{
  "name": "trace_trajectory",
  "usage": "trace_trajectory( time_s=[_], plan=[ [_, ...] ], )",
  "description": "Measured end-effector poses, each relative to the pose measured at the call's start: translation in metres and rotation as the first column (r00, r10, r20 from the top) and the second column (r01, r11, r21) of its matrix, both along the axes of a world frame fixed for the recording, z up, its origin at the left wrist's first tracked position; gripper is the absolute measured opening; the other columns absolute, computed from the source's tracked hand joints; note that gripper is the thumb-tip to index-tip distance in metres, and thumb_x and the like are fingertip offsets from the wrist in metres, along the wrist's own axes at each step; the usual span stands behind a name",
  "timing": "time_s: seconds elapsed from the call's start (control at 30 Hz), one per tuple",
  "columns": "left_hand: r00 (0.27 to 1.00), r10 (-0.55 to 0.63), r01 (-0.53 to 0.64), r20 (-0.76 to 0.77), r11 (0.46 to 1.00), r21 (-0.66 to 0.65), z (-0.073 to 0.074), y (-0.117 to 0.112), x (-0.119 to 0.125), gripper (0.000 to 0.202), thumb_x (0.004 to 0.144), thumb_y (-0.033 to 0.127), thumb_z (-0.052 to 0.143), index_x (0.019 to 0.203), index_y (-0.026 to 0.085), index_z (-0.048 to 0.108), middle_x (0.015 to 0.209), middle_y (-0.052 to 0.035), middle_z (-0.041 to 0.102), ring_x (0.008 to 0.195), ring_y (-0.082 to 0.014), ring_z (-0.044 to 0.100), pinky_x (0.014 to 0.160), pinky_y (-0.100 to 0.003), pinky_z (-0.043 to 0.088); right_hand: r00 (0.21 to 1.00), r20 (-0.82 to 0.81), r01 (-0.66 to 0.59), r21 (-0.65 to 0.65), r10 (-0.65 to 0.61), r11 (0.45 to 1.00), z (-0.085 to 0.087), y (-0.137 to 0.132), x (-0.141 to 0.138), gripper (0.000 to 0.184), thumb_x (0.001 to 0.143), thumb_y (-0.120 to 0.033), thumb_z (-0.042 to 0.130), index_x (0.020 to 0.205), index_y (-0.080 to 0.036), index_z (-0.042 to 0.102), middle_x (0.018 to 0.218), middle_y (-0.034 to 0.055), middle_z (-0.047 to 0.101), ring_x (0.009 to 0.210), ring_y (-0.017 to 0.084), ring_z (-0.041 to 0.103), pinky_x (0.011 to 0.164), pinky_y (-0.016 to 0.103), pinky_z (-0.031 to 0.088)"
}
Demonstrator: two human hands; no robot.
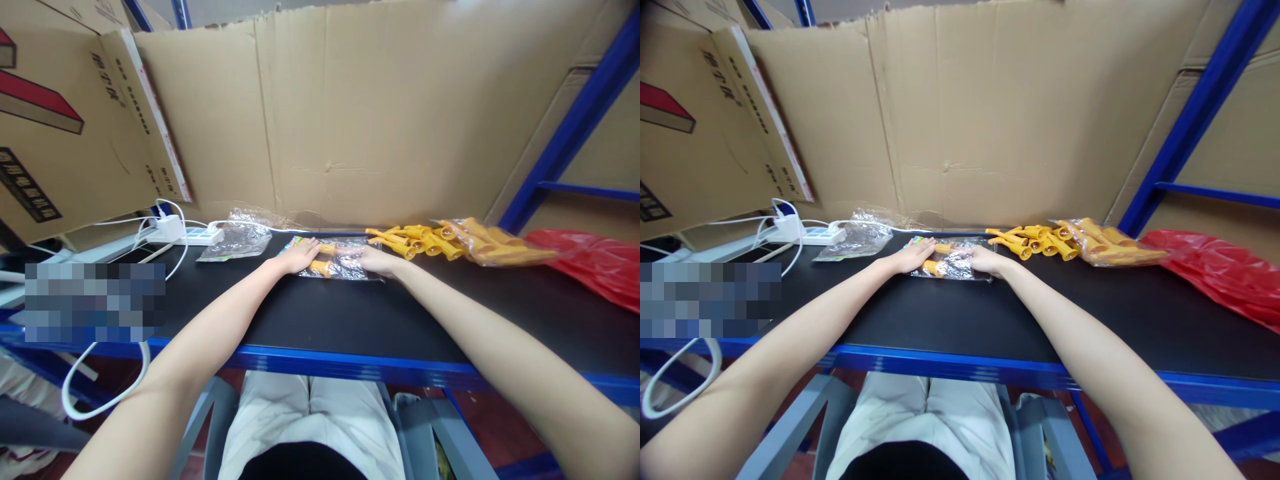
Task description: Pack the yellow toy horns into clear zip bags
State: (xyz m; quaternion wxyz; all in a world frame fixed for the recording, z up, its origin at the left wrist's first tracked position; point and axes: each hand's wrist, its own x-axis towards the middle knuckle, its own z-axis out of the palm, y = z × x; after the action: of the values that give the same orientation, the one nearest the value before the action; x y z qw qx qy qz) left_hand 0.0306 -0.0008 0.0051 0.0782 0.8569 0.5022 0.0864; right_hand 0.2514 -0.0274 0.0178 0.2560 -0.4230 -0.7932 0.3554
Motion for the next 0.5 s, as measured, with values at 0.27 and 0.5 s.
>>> trace_trajectory(
  time_s=[0.27,0.5],
  plan=[
    [0.998,0.007,-0.007,-0.055,1.000,0.009,-0.0017,0.0061,0.0005,0.063,0.088,0.047,0.007,0.138,0.012,0.021,0.145,-0.0056,0.015,0.133,-0.0171,0.008,0.107,-0.037,0.003,0.997,0.049,0.060,0.138,-0.068,0.989,0.0046,-0.0033,-0.0046,0.038,0.065,-0.025,0.063,0.102,-0.014,0.065,0.109,0.0089,0.062,0.103,0.023,0.055,0.094,0.035,0.038],
    [1.000,-0.002,0.002,-0.014,1.000,0.005,-0.0014,0.0051,-0.0001,0.063,0.087,0.047,0.011,0.136,0.010,0.023,0.144,-0.0079,0.016,0.133,-0.0164,0.011,0.106,-0.029,0.010,0.994,0.059,-0.100,0.105,0.094,0.989,0.0028,-0.0006,-0.0025,0.027,0.071,-0.035,0.058,0.087,-0.017,0.070,0.098,0.0051,0.066,0.097,0.021,0.058,0.090,0.033,0.041]
  ],
)
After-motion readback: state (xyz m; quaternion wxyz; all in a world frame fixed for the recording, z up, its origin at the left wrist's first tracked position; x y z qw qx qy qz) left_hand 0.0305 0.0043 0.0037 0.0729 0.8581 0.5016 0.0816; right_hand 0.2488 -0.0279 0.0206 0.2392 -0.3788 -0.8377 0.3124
